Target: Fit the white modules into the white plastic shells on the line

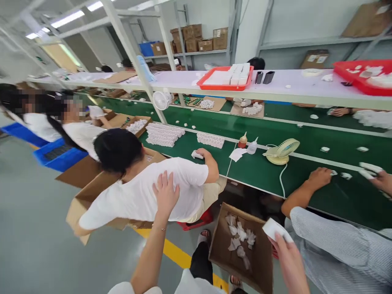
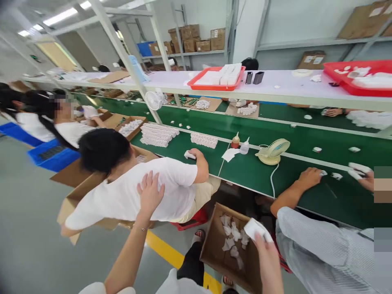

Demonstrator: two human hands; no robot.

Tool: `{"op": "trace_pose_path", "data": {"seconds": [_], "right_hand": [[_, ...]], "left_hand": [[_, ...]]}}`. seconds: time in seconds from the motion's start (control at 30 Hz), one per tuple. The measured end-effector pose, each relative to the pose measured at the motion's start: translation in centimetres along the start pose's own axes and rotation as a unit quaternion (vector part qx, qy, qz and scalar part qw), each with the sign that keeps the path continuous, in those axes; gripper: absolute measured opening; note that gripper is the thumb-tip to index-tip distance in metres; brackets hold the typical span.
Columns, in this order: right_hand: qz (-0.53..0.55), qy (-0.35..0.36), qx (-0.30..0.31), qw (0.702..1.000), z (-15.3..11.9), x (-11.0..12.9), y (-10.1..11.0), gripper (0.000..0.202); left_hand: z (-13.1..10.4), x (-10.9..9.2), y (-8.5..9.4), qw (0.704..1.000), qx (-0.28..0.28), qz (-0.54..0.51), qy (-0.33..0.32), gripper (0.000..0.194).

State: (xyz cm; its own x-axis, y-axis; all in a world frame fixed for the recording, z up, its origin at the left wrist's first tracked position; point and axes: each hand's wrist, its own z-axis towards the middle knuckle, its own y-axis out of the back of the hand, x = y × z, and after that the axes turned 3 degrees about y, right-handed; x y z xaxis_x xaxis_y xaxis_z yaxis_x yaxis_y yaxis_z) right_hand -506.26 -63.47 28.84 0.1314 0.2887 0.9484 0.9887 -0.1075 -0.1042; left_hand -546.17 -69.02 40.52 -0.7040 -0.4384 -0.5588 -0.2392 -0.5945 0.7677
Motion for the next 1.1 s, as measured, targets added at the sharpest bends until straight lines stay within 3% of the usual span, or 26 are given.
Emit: {"op": "trace_pose_path", "data": {"seconds": [0.1, 0.2, 0.27, 0.33, 0.47, 0.53, 0.63, 0.73, 0.97, 1.1], "right_hand": [[0.069, -0.005, 0.014, 0.998, 1.6, 2.9, -7.8, 0.056], [0.133, -0.014, 0.048, 0.990, 4.0, 4.3, -13.6, 0.055], [0.164, -0.031, 0.076, 0.983, 5.5, 4.9, -16.1, 0.052], [0.189, -0.045, 0.096, 0.976, 6.7, 5.3, -17.7, 0.049], [0.214, -0.058, 0.118, 0.968, 8.2, 5.9, -18.6, 0.044], [0.214, -0.061, 0.126, 0.967, 8.5, 6.2, -18.3, 0.041], [0.208, -0.058, 0.130, 0.968, 8.8, 6.7, -17.5, 0.039], [0.202, -0.057, 0.131, 0.969, 8.9, 7.1, -16.8, 0.037], [0.200, -0.083, 0.150, 0.965, 8.4, 7.1, -15.9, 0.035], [0.204, -0.097, 0.150, 0.963, 8.1, 6.7, -16.0, 0.029]], "left_hand": [[0.4, 1.8, -0.7, 0.994, 0.003, 0.097, -0.051, 0.044], [-1.2, 2.4, -0.6, 0.983, -0.006, 0.149, -0.104, 0.039], [-2.5, 1.9, -0.4, 0.985, 0.005, 0.101, -0.137, 0.035], [-3.4, 0.7, -0.6, 0.979, 0.070, -0.016, -0.189, 0.035], [-4.1, -3.7, -3.9, 0.891, 0.299, -0.253, -0.228, 0.054], [-3.8, -6.2, -6.7, 0.870, 0.348, -0.271, -0.218, 0.060], [-3.3, -9.0, -10.3, 0.881, 0.353, -0.235, -0.210, 0.061], [-3.2, -10.3, -12.0, 0.888, 0.346, -0.231, -0.195, 0.062], [-3.7, -11.0, -12.0, 0.890, 0.328, -0.247, -0.197, 0.059], [-4.1, -10.7, -11.1, 0.894, 0.303, -0.264, -0.196, 0.052]]}}
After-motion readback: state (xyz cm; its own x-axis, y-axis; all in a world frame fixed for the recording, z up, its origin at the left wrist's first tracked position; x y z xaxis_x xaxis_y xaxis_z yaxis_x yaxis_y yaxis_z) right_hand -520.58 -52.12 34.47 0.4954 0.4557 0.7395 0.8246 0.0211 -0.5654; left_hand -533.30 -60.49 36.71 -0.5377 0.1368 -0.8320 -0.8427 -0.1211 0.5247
